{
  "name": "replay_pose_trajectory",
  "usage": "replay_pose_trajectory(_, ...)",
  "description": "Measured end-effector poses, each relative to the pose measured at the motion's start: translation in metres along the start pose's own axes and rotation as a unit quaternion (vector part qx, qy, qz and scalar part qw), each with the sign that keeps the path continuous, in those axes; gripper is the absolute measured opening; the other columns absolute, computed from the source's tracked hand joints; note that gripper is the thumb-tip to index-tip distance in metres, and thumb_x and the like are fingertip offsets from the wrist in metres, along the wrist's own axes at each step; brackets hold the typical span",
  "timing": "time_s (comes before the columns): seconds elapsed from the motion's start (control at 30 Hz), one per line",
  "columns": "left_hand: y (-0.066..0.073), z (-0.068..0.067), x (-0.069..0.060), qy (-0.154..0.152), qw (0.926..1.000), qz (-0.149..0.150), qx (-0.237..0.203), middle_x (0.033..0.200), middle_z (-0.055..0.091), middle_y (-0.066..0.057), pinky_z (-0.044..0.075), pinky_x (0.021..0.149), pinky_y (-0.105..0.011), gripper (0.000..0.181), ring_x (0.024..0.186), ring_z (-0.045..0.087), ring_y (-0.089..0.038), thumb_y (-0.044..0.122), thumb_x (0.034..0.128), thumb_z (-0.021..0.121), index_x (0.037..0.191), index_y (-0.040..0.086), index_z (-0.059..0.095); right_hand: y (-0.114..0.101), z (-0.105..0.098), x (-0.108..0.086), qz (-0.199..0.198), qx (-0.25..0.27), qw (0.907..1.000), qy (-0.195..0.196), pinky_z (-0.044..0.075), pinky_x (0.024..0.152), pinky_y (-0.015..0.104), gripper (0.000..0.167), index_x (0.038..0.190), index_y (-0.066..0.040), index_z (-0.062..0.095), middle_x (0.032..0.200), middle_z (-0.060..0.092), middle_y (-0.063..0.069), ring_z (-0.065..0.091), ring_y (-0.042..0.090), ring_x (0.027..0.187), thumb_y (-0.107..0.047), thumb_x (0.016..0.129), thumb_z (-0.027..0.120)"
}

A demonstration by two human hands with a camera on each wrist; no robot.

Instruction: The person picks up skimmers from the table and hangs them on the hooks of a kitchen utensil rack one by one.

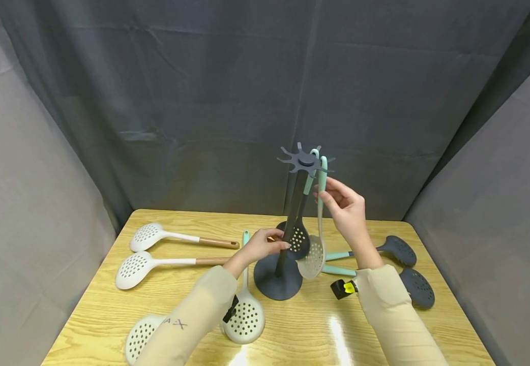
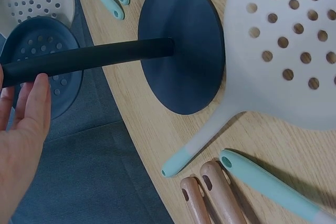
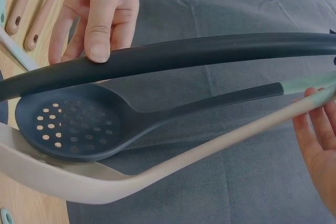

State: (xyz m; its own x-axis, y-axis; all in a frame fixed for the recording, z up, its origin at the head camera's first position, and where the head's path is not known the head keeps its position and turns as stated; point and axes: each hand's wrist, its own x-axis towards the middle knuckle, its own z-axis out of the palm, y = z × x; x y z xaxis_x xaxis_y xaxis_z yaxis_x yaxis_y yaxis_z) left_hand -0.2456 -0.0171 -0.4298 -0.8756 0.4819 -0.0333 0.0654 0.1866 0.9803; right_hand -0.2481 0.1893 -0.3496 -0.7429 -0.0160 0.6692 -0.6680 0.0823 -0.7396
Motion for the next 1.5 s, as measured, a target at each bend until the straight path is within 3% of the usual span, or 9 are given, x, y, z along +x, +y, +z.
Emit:
replay_pose_trajectory(0.27,-0.017,0.001,0.011,-0.002,1.0,0.0,-0.008,0.097,0.058,-0.021,0.052,0.082,-0.042,0.031,0.098,0.055,-0.044,0.009,0.0858,0.063,0.113,-0.005,0.06,-0.002,0.0,-0.002,0.006,-0.003,1.0,-0.002,0.053,0.073,0.021,0.03,0.115,0.009,0.058,0.096,0.066,0.017,0.067,0.011,0.081,0.008,0.085,0.058)
replay_pose_trajectory(0.47,-0.033,0.001,0.02,0.003,1.0,0.002,0.002,0.093,0.059,-0.013,0.054,0.078,-0.035,0.032,0.091,0.06,-0.032,0.014,0.0846,0.066,0.113,-0.001,0.061,-0.002,-0.001,-0.002,0.01,-0.019,0.9998,-0.001,0.053,0.073,0.02,0.03,0.115,0.007,0.059,0.097,0.065,0.021,0.066,0.01,0.082,0.006,0.085,0.058)
replay_pose_trajectory(0.67,-0.035,0.001,0.02,0.007,0.9997,0.009,0.02,0.091,0.059,-0.012,0.054,0.073,-0.028,0.032,0.079,0.06,-0.014,0.012,0.0837,0.067,0.113,-0.001,0.061,-0.003,-0.001,-0.002,0.007,-0.024,0.9997,-0.006,0.052,0.074,0.019,0.03,0.116,0.007,0.059,0.098,0.063,0.026,0.066,0.01,0.083,0.006,0.085,0.058)
replay_pose_trajectory(0.87,-0.023,0.0,0.014,0.0,0.9997,0.014,0.022,0.094,0.059,-0.021,0.054,0.073,-0.03,0.032,0.081,0.06,-0.02,0.007,0.0839,0.065,0.113,-0.005,0.06,-0.003,-0.002,-0.002,0.006,-0.029,0.9995,-0.009,0.052,0.074,0.019,0.031,0.116,0.006,0.059,0.098,0.062,0.028,0.066,0.011,0.084,0.007,0.085,0.058)
replay_pose_trajectory(1.0,-0.021,-0.001,0.013,-0.005,0.9995,0.017,0.027,0.096,0.059,-0.025,0.054,0.073,-0.03,0.032,0.084,0.06,-0.026,0.007,0.0842,0.064,0.114,-0.006,0.059,-0.003,-0.003,-0.001,0.007,-0.032,0.9994,-0.013,0.052,0.074,0.019,0.031,0.116,0.006,0.059,0.098,0.067,0.014,0.066,0.013,0.084,0.006,0.085,0.058)
replay_pose_trajectory(1.13,-0.029,-0.001,0.017,0.001,0.9993,0.019,0.031,0.094,0.06,-0.02,0.053,0.071,-0.028,0.032,0.082,0.06,-0.02,0.011,0.0838,0.066,0.113,-0.002,0.061,-0.004,-0.003,-0.001,0.012,-0.034,0.9992,-0.017,0.052,0.074,0.018,0.032,0.118,0.007,0.057,0.097,0.067,-0.007,0.066,0.009,0.085,0.007,0.086,0.057)
replay_pose_trajectory(1.2,-0.033,-0.001,0.019,0.003,0.9993,0.017,0.032,0.093,0.061,-0.017,0.053,0.072,-0.027,0.032,0.08,0.06,-0.016,0.013,0.0836,0.067,0.112,0.0,0.062,-0.007,-0.003,-0.002,0.014,-0.024,0.9995,-0.017,0.051,0.073,0.017,0.031,0.117,0.011,0.055,0.097,0.066,-0.009,0.065,0.007,0.084,0.009,0.086,0.055)
replay_pose_trajectory(1.37,-0.036,-0.001,0.02,0.007,0.9994,0.013,0.03,0.09,0.06,-0.012,0.053,0.072,-0.028,0.031,0.079,0.059,-0.013,0.014,0.0833,0.067,0.112,0.001,0.062,-0.019,-0.002,-0.004,0.007,-0.032,0.9994,-0.008,0.05,0.074,0.015,0.028,0.114,0.019,0.051,0.096,0.064,0.004,0.061,0.003,0.082,0.012,0.088,0.049)
replay_pose_trajectory(1.5,-0.035,-0.001,0.019,0.007,0.9994,0.007,0.034,0.091,0.061,-0.012,0.053,0.073,-0.028,0.032,0.079,0.059,-0.013,0.014,0.0833,0.067,0.112,0.002,0.062,-0.019,-0.006,-0.009,-0.029,-0.122,0.9922,-0.005,0.047,0.08,0.014,0.025,0.112,0.016,0.055,0.095,0.062,0.024,0.061,0.013,0.088,0.011,0.088,0.049)
